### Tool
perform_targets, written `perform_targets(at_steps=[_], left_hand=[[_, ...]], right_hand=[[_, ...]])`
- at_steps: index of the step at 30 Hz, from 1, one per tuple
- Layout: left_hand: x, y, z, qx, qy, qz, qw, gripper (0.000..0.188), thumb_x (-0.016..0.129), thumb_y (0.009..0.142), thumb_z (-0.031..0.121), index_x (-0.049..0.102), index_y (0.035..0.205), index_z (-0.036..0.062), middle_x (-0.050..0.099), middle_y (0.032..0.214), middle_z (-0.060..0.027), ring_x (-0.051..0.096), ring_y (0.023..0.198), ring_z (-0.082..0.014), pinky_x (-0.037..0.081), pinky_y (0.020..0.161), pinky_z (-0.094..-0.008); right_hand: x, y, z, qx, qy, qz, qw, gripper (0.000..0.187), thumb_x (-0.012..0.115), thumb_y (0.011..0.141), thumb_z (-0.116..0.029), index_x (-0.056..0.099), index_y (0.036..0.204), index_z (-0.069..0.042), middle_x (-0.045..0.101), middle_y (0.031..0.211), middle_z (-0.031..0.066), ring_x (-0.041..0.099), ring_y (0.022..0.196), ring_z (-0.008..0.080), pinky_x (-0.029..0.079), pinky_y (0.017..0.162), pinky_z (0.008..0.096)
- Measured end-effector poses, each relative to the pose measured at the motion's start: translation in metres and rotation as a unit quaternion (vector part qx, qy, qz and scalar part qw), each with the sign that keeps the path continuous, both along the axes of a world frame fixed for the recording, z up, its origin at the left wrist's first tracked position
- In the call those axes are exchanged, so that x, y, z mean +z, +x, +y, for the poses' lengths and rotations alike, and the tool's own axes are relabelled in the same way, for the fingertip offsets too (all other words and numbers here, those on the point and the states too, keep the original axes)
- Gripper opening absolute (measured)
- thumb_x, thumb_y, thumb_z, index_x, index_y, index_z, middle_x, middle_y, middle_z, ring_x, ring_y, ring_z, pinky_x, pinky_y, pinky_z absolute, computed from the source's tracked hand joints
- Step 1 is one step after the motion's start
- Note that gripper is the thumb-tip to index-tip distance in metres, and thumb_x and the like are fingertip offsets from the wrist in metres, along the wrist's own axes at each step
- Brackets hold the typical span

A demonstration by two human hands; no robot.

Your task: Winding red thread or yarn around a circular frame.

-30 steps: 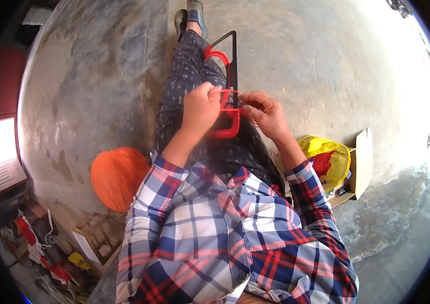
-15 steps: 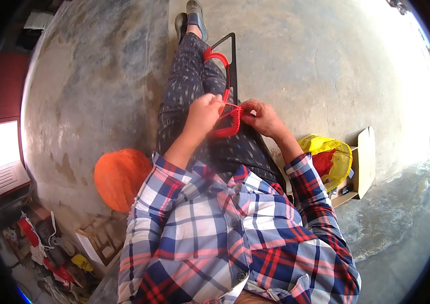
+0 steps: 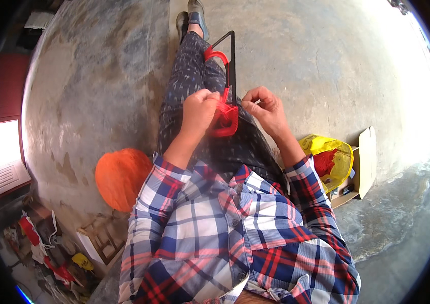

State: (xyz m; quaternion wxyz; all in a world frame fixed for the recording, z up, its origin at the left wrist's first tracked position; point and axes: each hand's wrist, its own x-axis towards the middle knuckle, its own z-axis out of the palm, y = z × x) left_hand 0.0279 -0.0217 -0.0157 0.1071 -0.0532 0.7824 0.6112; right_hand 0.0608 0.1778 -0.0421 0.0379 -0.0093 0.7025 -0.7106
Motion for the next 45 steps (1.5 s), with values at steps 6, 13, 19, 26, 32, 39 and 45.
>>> perform_targets(at_steps=[6, 13, 19, 26, 32, 39, 45], left_hand=[[0.020, 0.005, 0.014, -0.045, 0.210, -0.173, 0.961, 0.011, 0.057, 0.086, 0.013, 0.062, 0.079, 0.0061, 0.051, 0.059, 0.0033, 0.037, 0.042, -0.0041, 0.026, 0.039, -0.0221], [0.013, -0.008, -0.003, -0.081, 0.248, -0.304, 0.916, 0.012, 0.058, 0.087, 0.017, 0.061, 0.082, 0.0064, 0.045, 0.054, 0.0039, 0.031, 0.036, -0.0063, 0.024, 0.039, -0.0227], [-0.003, 0.003, 0.012, -0.036, 0.169, -0.195, 0.966, 0.014, 0.059, 0.088, 0.017, 0.060, 0.080, 0.0057, 0.049, 0.063, 0.0027, 0.045, 0.051, -0.0069, 0.035, 0.049, -0.0222], [-0.021, -0.001, 0.039, 0.087, 0.223, -0.127, 0.963, 0.030, 0.060, 0.084, 0.011, 0.053, 0.111, 0.0007, 0.055, 0.096, -0.0037, 0.051, 0.085, -0.0112, 0.041, 0.079, -0.0235], [-0.032, -0.003, 0.021, 0.002, 0.234, -0.196, 0.952, 0.043, 0.058, 0.070, 0.002, 0.052, 0.113, -0.0003, 0.054, 0.099, -0.0049, 0.047, 0.085, -0.0148, 0.039, 0.084, -0.0254], [-0.016, 0.020, 0.028, -0.032, -0.022, 0.098, 0.994, 0.047, 0.069, 0.075, 0.017, 0.054, 0.116, -0.0008, 0.053, 0.112, -0.0130, 0.049, 0.109, -0.0246, 0.036, 0.099, -0.0343], [0.045, 0.046, 0.040, -0.231, -0.020, 0.237, 0.943, 0.029, 0.068, 0.085, 0.013, 0.062, 0.111, 0.0029, 0.060, 0.116, -0.0111, 0.055, 0.109, -0.0257, 0.043, 0.095, -0.0354]], right_hand=[[0.038, 0.007, -0.021, 0.028, 0.282, 0.221, 0.933, 0.026, 0.076, 0.077, -0.021, 0.067, 0.093, -0.003, 0.061, 0.096, 0.0121, 0.061, 0.089, 0.0276, 0.050, 0.077, 0.0356], [0.018, 0.001, -0.011, -0.043, 0.130, 0.100, 0.986, 0.023, 0.072, 0.081, -0.012, 0.068, 0.101, -0.003, 0.062, 0.100, 0.0051, 0.059, 0.089, 0.0155, 0.047, 0.076, 0.0269], [0.060, -0.025, 0.016, -0.196, -0.317, -0.008, 0.928, 0.019, 0.055, 0.096, -0.020, 0.058, 0.110, -0.007, 0.060, 0.089, 0.0039, 0.056, 0.080, 0.0149, 0.043, 0.074, 0.0320], [0.110, 0.025, 0.069, -0.025, -0.402, 0.003, 0.915, 0.027, 0.040, 0.100, -0.032, 0.052, 0.102, -0.007, 0.041, 0.060, -0.0008, 0.033, 0.051, 0.0102, 0.030, 0.060, 0.0304], [0.129, 0.084, 0.067, -0.207, -0.205, -0.048, 0.955, 0.026, 0.049, 0.098, -0.026, 0.055, 0.105, -0.002, 0.043, 0.058, -0.0008, 0.032, 0.048, 0.0100, 0.028, 0.053, 0.0260], [0.071, 0.056, 0.095, -0.251, -0.379, -0.046, 0.889, 0.029, 0.056, 0.095, -0.036, 0.056, 0.112, -0.013, 0.056, 0.088, -0.0028, 0.049, 0.075, 0.0094, 0.040, 0.063, 0.0266], [0.049, 0.055, -0.011, -0.017, -0.332, -0.253, 0.909, 0.044, 0.053, 0.095, -0.043, 0.060, 0.110, -0.003, 0.061, 0.079, 0.0011, 0.056, 0.064, 0.0095, 0.046, 0.059, 0.0241]])
